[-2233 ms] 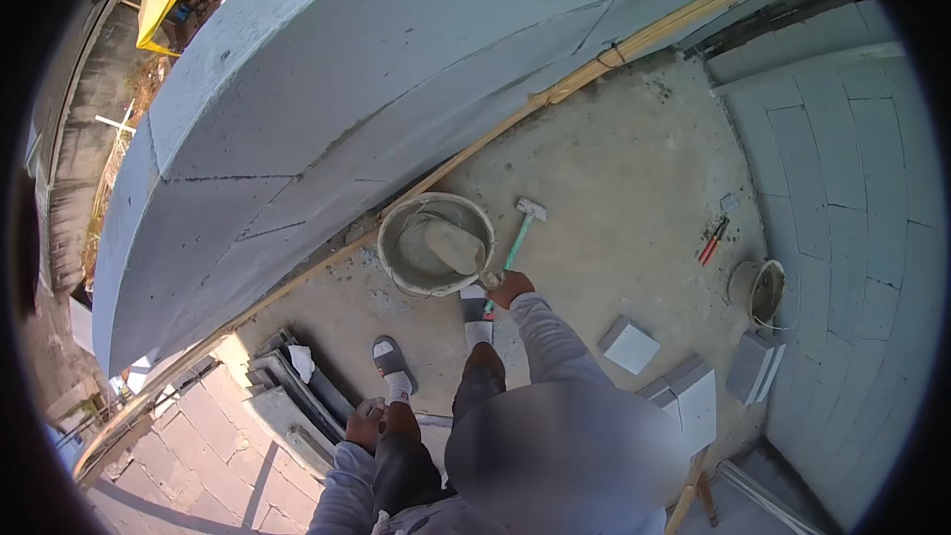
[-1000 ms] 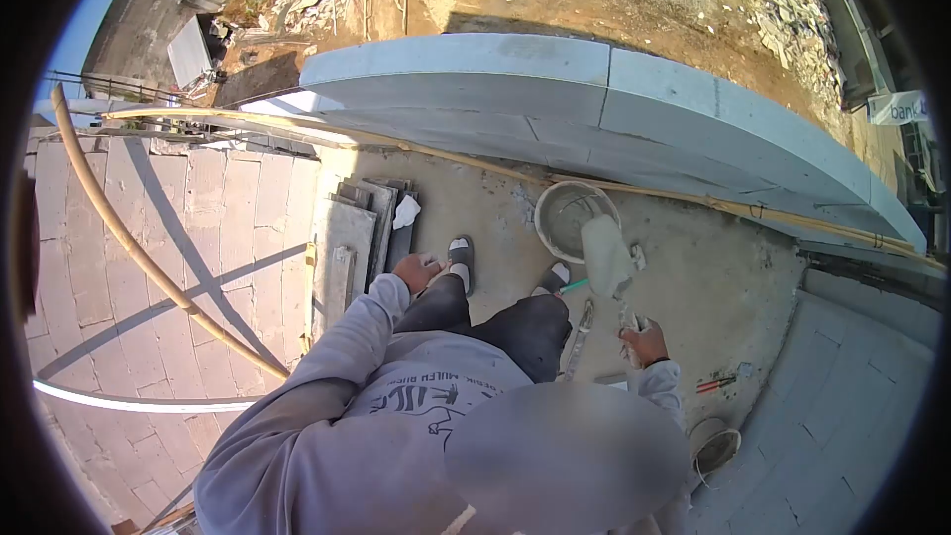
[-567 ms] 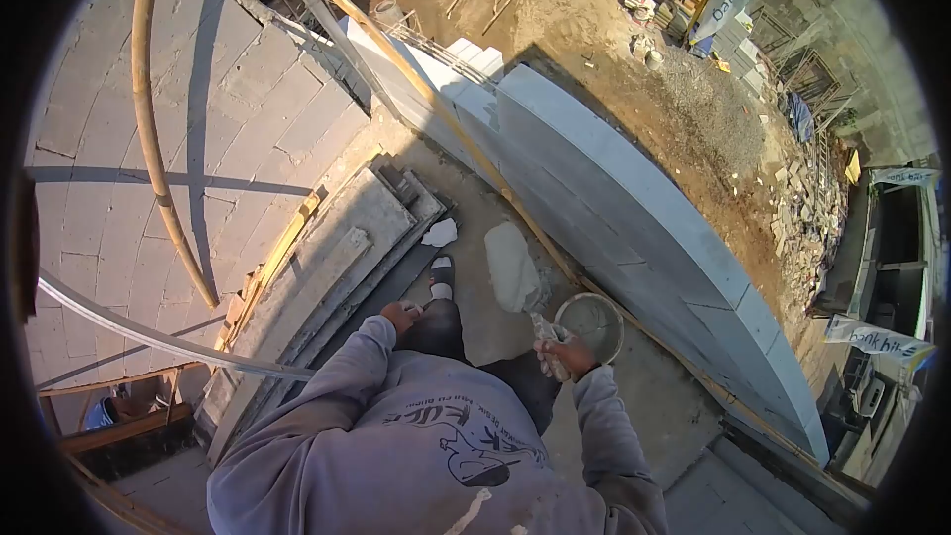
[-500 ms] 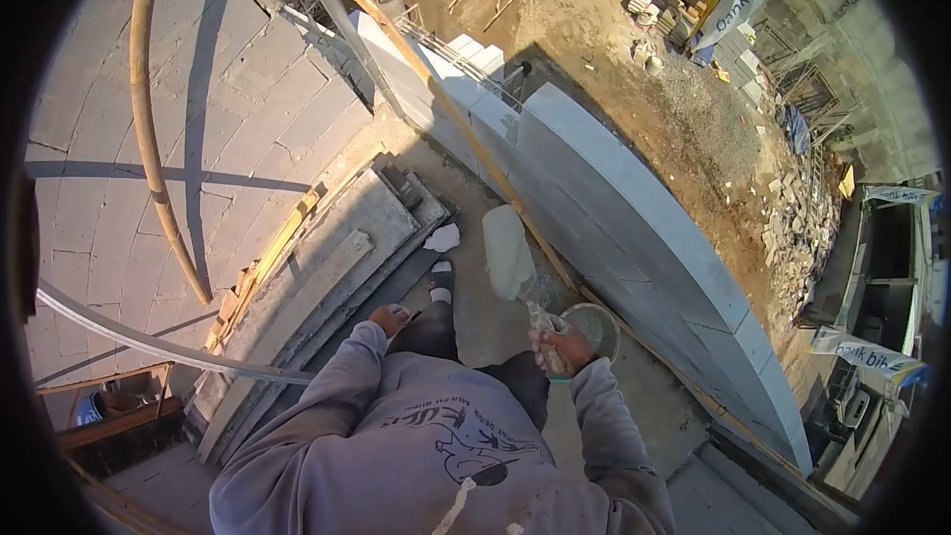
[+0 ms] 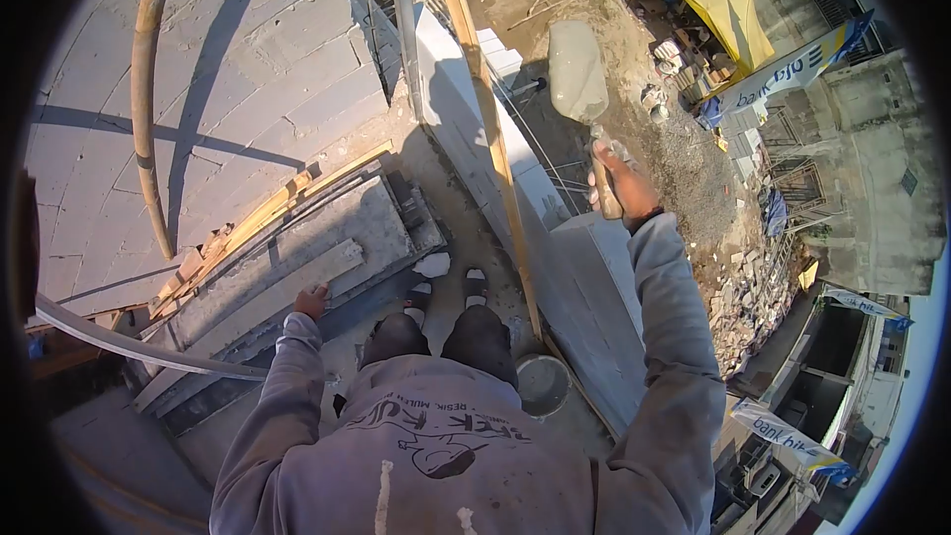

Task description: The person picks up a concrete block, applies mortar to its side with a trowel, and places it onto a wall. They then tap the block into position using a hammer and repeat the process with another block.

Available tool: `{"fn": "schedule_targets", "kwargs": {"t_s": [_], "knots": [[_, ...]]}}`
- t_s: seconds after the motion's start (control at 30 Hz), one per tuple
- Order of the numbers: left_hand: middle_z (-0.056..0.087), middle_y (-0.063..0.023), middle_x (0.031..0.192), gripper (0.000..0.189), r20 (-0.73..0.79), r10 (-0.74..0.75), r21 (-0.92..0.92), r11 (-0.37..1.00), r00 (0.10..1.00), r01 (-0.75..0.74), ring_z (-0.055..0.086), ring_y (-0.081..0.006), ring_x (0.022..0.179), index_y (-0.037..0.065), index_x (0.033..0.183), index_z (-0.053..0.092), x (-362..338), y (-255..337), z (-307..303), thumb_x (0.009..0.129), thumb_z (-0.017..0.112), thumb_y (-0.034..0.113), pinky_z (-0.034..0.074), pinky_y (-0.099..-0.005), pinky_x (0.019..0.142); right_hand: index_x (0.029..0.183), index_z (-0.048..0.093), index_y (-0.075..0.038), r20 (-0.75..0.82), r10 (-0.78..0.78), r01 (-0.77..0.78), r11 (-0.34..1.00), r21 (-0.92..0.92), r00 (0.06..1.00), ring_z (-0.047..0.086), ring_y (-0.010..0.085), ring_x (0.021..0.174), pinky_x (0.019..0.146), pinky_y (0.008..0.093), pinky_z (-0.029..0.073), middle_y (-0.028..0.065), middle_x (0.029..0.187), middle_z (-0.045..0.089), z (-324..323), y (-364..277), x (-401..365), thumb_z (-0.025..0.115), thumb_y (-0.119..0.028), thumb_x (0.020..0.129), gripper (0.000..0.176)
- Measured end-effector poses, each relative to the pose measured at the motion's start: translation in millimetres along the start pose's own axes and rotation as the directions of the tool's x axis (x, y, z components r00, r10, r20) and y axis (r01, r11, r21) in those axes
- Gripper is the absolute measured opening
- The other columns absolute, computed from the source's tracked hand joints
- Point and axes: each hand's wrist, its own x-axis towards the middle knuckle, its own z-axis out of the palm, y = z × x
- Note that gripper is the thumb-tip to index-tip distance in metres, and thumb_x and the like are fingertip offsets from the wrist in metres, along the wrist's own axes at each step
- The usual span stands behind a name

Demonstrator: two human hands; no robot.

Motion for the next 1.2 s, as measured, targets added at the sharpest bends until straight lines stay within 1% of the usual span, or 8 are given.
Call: {"fn": "schedule_targets", "kwargs": {"t_s": [0.27, 0.47, 0.6, 0.73, 0.77, 0.87, 0.93, 1.2], "knots": [[0.065, -0.0113, 0.090, 0.043, -0.033, -0.410, -0.296, 0.875, 0.912, 0.383, 0.062, -0.0170, 0.078, 0.000, 0.109, 0.057, -151.0, 10.0, 49.6, 0.086, 0.055, 0.036, 0.049, -0.0335, 0.063, 0.097, 0.053, -0.004, 0.318, -0.023, 0.105, 0.964, -0.243, 0.948, 0.055, 0.0181, 0.046, 0.041, 0.0316, 0.046, 0.0070, 0.068, 0.055, 50.8, 25.9, 233.4, 0.062, -0.025, 0.081, 0.028], [0.065, -0.0198, 0.093, 0.043, -0.056, -0.443, 0.109, 0.888, 0.895, 0.447, 0.062, -0.0318, 0.090, 0.001, 0.100, 0.065, -218.9, -13.6, 96.3, 0.083, 0.054, 0.039, 0.045, -0.0378, 0.079, 0.106, 0.051, 0.006, 0.239, -0.146, 0.246, 0.846, -0.473, 0.960, 0.065, 0.0295, 0.078, 0.067, 0.0370, 0.052, 0.0221, 0.095, 0.062, 110.5, 78.1, 325.1, 0.061, -0.038, 0.079, 0.053], [0.066, -0.0134, 0.091, 0.044, -0.050, -0.422, 0.134, 0.895, 0.905, 0.425, 0.063, -0.0232, 0.084, 0.000, 0.104, 0.062, -211.0, 46.9, 95.9, 0.084, 0.054, 0.038, 0.046, -0.0320, 0.068, 0.097, 0.051, 0.007, 0.431, -0.507, 0.603, 0.240, -0.761, 0.746, 0.062, 0.0379, 0.079, 0.072, 0.0435, 0.050, 0.0267, 0.090, 0.061, 147.1, 134.5, 414.0, 0.057, -0.040, 0.081, 0.049], [0.066, -0.0076, 0.091, 0.045, -0.081, -0.303, -0.082, 0.951, 0.950, 0.297, 0.064, -0.0165, 0.081, 0.001, 0.110, 0.058, -179.0, 90.9, 89.8, 0.086, 0.054, 0.039, 0.045, -0.0252, 0.059, 0.100, 0.052, 0.007, 0.278, -0.497, 0.520, 0.454, -0.724, 0.822, 0.063, 0.0342, 0.075, 0.068, 0.0409, 0.050, 0.0231, 0.078, 0.062, 152.9, 97.0, 378.9, 0.050, -0.035, 0.086, 0.044], [0.065, -0.0072, 0.090, 0.044, -0.093, -0.292, -0.071, 0.956, 0.952, 0.286, 0.064, -0.0163, 0.081, 0.001, 0.110, 0.058, -173.0, 104.2, 88.4, 0.086, 0.054, 0.038, 0.044, -0.0241, 0.059, 0.101, 0.050, 0.008, 0.462, -0.508, 0.600, 0.142, -0.788, 0.727, 0.063, 0.0349, 0.076, 0.068, 0.0416, 0.050, 0.0237, 0.077, 0.062, 153.0, 116.3, 402.9, 0.051, -0.034, 0.085, 0.045], [0.065, -0.0071, 0.091, 0.043, -0.112, -0.226, -0.119, 0.970, 0.968, 0.213, 0.064, -0.0159, 0.081, 0.001, 0.109, 0.058, -156.8, 132.6, 92.5, 0.086, 0.054, 0.037, 0.042, -0.0227, 0.058, 0.120, 0.041, 0.013, 0.462, -0.277, 0.519, 0.191, -0.833, 0.843, 0.061, 0.0368, 0.094, 0.080, 0.0394, 0.049, 0.0266, 0.100, 0.061, 148.7, 119.9, 382.7, 0.055, -0.037, 0.081, 0.065], [0.065, -0.0073, 0.091, 0.042, -0.120, -0.174, -0.184, 0.971, 0.977, 0.150, 0.064, -0.0156, 0.081, 0.002, 0.109, 0.059, -150.5, 140.0, 102.4, 0.086, 0.054, 0.037, 0.042, -0.0224, 0.058, 0.112, 0.042, 0.013, 0.264, -0.219, 0.341, 0.507, -0.792, 0.939, 0.061, 0.0399, 0.089, 0.076, 0.0434, 0.049, 0.0284, 0.088, 0.062, 125.5, 104.4, 336.4, 0.053, -0.032, 0.083, 0.055], [0.065, -0.0093, 0.084, 0.040, -0.015, -0.247, 0.013, 0.969, 0.969, 0.247, 0.062, -0.0182, 0.076, -0.002, 0.100, 0.062, -162.9, 132.5, 133.4, 0.085, 0.054, 0.034, 0.047, -0.0300, 0.070, 0.125, 0.029, 0.011, 0.253, -0.044, 0.241, 0.493, -0.836, 0.967, 0.052, 0.0396, 0.108, 0.089, 0.0428, 0.043, 0.0296, 0.115, 0.051, 44.5, 114.2, 242.0, 0.052, -0.036, 0.085, 0.066]]}}
